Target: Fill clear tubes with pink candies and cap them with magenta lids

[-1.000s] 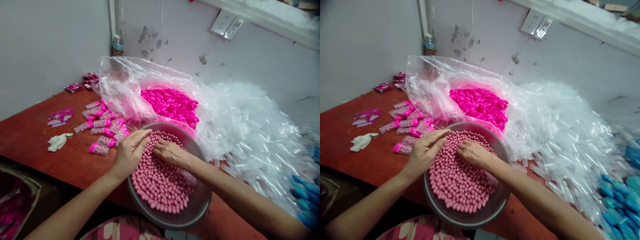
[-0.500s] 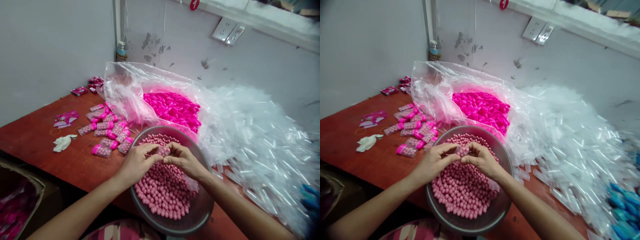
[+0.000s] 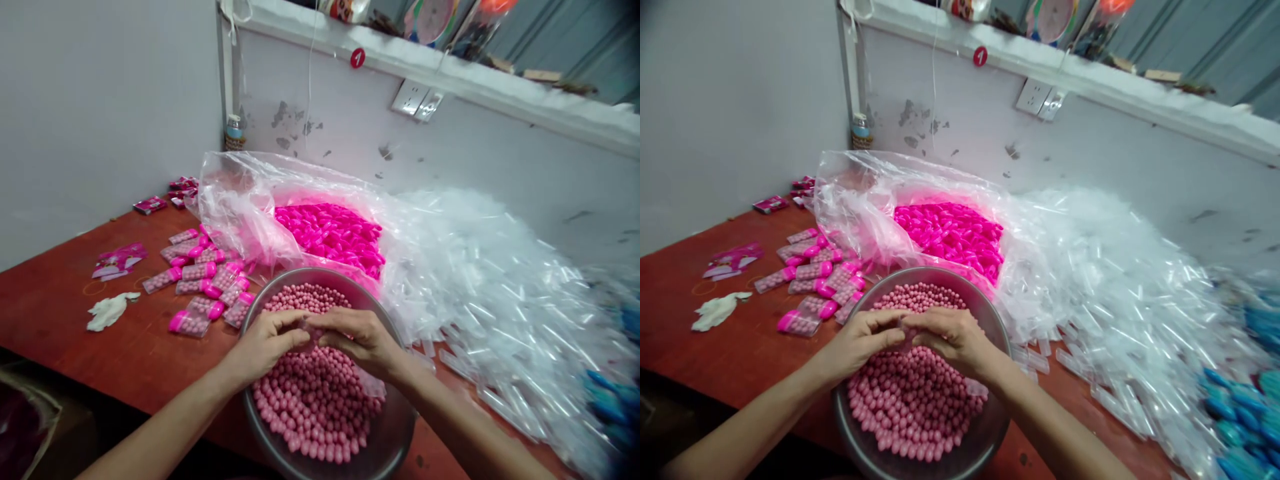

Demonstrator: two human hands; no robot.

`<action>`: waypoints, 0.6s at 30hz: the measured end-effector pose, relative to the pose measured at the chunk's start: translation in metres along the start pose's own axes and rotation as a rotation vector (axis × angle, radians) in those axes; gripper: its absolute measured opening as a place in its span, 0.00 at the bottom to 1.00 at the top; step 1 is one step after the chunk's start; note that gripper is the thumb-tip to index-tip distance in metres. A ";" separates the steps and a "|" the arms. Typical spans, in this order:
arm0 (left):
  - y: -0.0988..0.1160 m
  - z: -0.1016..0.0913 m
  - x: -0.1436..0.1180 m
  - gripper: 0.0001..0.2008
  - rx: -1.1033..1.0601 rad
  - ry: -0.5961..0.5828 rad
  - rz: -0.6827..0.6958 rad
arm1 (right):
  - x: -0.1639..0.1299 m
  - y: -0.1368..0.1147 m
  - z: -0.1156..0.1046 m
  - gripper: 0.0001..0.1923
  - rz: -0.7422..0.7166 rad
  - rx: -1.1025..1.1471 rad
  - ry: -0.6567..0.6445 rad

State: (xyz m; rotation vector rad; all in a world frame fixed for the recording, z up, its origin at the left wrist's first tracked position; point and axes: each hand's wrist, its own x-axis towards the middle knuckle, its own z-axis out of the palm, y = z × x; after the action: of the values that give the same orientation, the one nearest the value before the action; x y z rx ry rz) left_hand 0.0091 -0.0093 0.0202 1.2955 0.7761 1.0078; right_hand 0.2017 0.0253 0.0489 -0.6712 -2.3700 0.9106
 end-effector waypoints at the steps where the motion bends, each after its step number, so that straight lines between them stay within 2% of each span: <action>1: 0.002 0.000 -0.001 0.14 0.003 -0.004 0.013 | 0.000 -0.003 0.000 0.16 -0.013 -0.004 -0.044; 3: 0.004 0.000 -0.003 0.13 0.005 0.032 0.017 | 0.001 -0.008 -0.004 0.21 0.022 0.040 -0.151; 5: 0.005 0.000 -0.004 0.12 0.024 0.116 0.003 | 0.004 -0.007 -0.013 0.25 0.107 0.125 -0.187; 6: 0.006 0.000 -0.004 0.11 0.048 0.145 -0.001 | 0.007 -0.003 -0.020 0.26 0.152 0.154 -0.147; 8: 0.005 0.000 -0.005 0.09 0.084 0.147 -0.007 | 0.018 0.014 -0.039 0.23 0.235 0.118 0.028; 10: 0.005 0.000 -0.005 0.09 0.072 0.132 -0.011 | 0.034 0.041 -0.061 0.19 0.324 -0.090 0.210; 11: 0.005 0.000 -0.005 0.09 0.051 0.141 -0.012 | 0.044 0.056 -0.072 0.17 0.375 -0.260 0.242; 12: 0.005 0.000 -0.005 0.09 0.036 0.152 -0.013 | 0.055 0.071 -0.082 0.14 0.430 -0.444 0.247; 13: 0.004 -0.001 -0.005 0.09 0.036 0.159 -0.013 | 0.065 0.086 -0.090 0.12 0.454 -0.509 0.246; 15: 0.004 -0.002 -0.005 0.09 0.065 0.152 -0.018 | 0.085 0.113 -0.100 0.10 0.486 -0.609 0.244; 18: 0.003 -0.005 -0.005 0.09 0.097 0.171 -0.036 | 0.109 0.143 -0.101 0.09 0.522 -0.673 0.244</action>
State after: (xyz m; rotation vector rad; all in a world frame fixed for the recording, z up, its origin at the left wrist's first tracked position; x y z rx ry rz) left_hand 0.0020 -0.0119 0.0225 1.2846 0.9856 1.0731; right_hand 0.2193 0.2304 0.0432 -1.6104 -2.2899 0.1541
